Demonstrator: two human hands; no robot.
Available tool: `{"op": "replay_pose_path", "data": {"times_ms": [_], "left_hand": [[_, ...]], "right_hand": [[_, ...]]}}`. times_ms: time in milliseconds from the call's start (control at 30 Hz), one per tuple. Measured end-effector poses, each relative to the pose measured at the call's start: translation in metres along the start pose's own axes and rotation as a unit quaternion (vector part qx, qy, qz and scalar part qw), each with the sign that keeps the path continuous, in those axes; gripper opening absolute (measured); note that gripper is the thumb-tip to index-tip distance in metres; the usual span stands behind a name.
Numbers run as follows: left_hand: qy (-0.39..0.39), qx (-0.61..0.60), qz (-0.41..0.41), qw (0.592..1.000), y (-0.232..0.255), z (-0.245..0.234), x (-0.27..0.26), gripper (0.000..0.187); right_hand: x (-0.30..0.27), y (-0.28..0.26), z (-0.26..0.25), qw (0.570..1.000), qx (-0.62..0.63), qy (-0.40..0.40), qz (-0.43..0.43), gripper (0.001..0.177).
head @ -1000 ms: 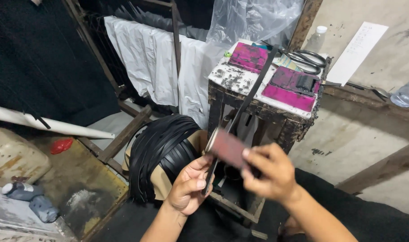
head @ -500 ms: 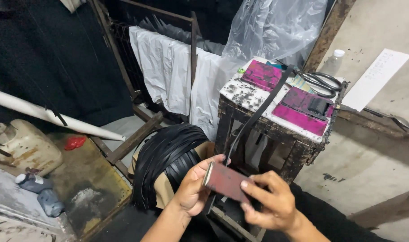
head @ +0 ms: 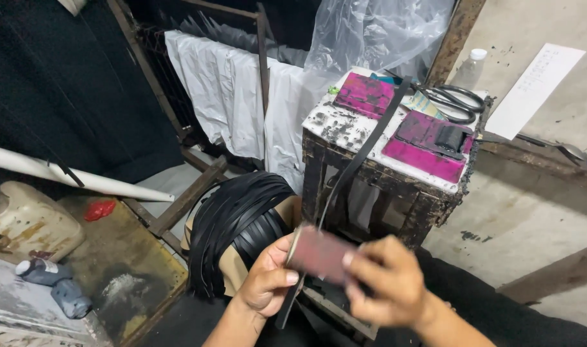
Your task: Sanding the edges of long leather strips using a hand-held sanding block to smooth the finish.
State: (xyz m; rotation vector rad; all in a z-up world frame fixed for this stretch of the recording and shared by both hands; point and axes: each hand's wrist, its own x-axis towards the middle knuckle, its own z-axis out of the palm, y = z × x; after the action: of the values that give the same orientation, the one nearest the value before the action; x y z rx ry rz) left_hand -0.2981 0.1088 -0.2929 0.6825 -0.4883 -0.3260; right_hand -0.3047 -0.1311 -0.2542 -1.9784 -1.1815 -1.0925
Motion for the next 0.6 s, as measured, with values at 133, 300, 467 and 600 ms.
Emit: {"op": "replay_pose_path", "data": {"times_ms": [133,300,467,600], "left_hand": [[0.06,0.026,-0.035,0.997,-0.012,-0.019,-0.012,0.082],[0.063,-0.077,-0.054,0.994,-0.023,-0.019,-0.007,0.063],[0.176,0.034,-0.059,0.982,-0.022,-0.013,0.011,0.037],[0.041,-0.068,-0.039,0.996,-0.02,-0.008,0.005,0.068]], "right_hand": [[-0.004,0.012,-0.004,0.998,0.02,-0.039,-0.036,0.034],[-0.014,0.044,-0.004,0.994,-0.046,0.065,0.076,0.043],[-0.009,-0.001,-0.01,1.0,0.004,-0.013,0.018,0.04],[-0.014,0.041,-0.012,0.993,-0.09,0.048,0.058,0.041]]}}
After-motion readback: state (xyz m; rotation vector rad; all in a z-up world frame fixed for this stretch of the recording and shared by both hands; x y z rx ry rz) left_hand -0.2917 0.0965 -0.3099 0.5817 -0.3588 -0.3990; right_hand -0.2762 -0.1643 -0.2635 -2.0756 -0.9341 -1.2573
